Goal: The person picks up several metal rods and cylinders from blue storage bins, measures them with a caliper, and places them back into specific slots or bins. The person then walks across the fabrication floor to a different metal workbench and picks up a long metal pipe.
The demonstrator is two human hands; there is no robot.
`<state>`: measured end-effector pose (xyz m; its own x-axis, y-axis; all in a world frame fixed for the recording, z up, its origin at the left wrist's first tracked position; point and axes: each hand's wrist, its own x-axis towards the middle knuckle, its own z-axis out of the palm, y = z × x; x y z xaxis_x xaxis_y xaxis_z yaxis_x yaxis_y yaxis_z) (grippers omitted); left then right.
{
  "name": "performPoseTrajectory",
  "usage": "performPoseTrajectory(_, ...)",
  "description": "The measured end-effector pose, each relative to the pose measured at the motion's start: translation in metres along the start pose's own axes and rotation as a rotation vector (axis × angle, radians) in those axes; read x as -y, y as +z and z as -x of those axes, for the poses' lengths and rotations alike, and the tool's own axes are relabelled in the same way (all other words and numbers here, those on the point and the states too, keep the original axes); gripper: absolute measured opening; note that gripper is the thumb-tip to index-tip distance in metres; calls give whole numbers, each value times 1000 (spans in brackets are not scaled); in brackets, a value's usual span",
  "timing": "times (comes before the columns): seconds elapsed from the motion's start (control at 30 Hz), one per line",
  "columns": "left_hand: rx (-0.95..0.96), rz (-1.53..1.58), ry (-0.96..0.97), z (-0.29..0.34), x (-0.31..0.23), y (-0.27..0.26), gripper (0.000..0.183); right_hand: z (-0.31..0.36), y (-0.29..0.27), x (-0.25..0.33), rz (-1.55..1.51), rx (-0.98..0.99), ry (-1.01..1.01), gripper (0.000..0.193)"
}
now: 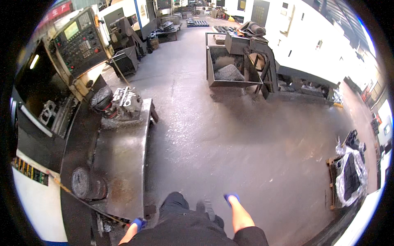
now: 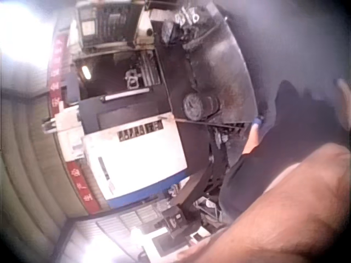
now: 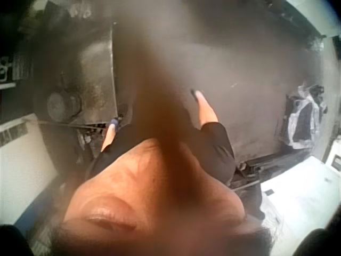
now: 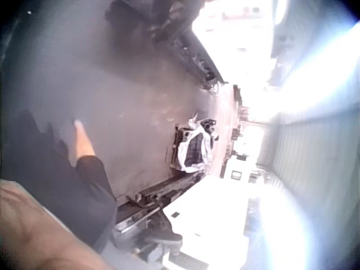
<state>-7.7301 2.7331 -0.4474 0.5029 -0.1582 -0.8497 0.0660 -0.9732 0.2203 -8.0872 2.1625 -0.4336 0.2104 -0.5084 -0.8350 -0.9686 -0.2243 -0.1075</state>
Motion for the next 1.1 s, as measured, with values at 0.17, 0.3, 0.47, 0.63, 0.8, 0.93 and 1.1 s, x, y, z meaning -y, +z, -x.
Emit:
performPoseTrajectory(0.17,277,384,-384,-71,-58,-37,16,-88,-294,213,-562,-285,-442,39)
performPoseTrajectory(0.3,320,284,-333,-156,-201,-122,19,-175,-377,276,-141,-553,-554,39)
performPoseTrajectory(0.47,164,385,56,-289,-538,-247,31,-298,-328,174,-257,-25,26,29)
performPoseTrajectory(0.63,-170,-178,409,-369,-825,-401,72,-291,-348,207,-444,308,414,36)
performPoseTrajectory(0.8,-158,-94,447,-454,-989,-481,60,-386,-478,292,-530,240,421,38)
performPoseTrajectory(0.93,-11,-692,663,-523,-1030,-518,46,-546,-632,397,-695,-35,279,41)
performPoseTrajectory(1.1,241,246,-177,-578,-983,-533,23,-682,-1007,654,-102,-246,-179,39)
